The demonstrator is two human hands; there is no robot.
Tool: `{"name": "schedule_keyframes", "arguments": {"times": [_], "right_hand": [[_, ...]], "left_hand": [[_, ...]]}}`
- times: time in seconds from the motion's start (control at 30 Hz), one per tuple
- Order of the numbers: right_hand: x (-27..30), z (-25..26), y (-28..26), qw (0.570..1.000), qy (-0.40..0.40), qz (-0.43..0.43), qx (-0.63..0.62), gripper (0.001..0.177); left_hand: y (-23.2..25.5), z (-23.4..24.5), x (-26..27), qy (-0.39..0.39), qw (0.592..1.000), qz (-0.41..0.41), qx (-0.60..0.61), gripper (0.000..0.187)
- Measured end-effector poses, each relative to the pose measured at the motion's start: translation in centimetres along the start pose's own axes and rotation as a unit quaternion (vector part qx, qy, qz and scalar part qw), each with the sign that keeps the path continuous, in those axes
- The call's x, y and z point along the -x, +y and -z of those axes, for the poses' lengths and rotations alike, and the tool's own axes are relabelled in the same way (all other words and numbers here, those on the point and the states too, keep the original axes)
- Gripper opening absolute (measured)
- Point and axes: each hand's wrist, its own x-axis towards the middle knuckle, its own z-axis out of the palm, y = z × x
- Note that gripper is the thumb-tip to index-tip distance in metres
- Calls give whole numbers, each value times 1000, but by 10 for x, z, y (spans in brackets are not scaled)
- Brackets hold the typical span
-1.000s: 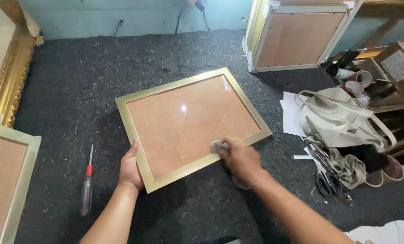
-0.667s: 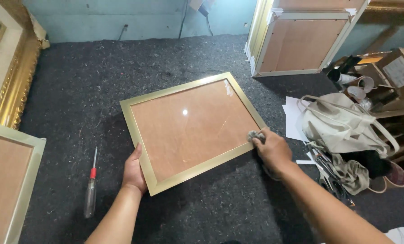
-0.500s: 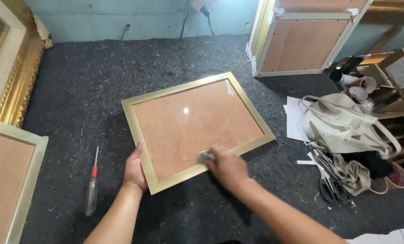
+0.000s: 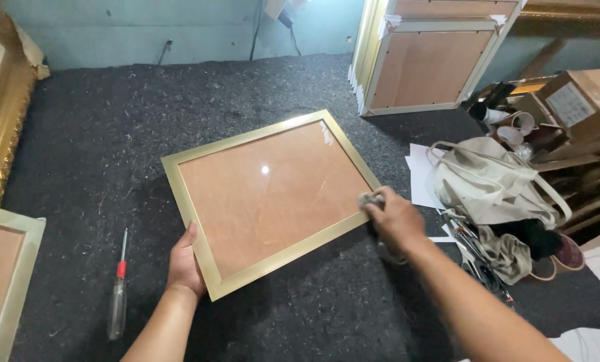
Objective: Cleaning the glass of a picture frame using a cloth in a workshop environment.
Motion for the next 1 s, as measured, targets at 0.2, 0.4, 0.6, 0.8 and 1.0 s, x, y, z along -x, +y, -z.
{"name": "schedule_keyframes", "arguments": {"times": [0.2,0.4,0.6,0.8,1.0], "right_hand": [[-38,-14,43,998,41,-35,-10,29],[43,-60,-52,981,-26,192,-23,26],[95,-94,-105,935,-67,347,-36,19],[37,-22,-46,995,-49,88,-6,31],[-49,-11,46,1000,17,-19,10,31]], "left_hand": [[3,-6,12,-4,1000,2,4,36],[0,-3,2,-20,1000,10,11,39],[-3,-1,3,-19,1000,8,16,39],[1,-4,5,-22,1000,5,16,40],[2,0,1,-40,999,25,26,39]]}}
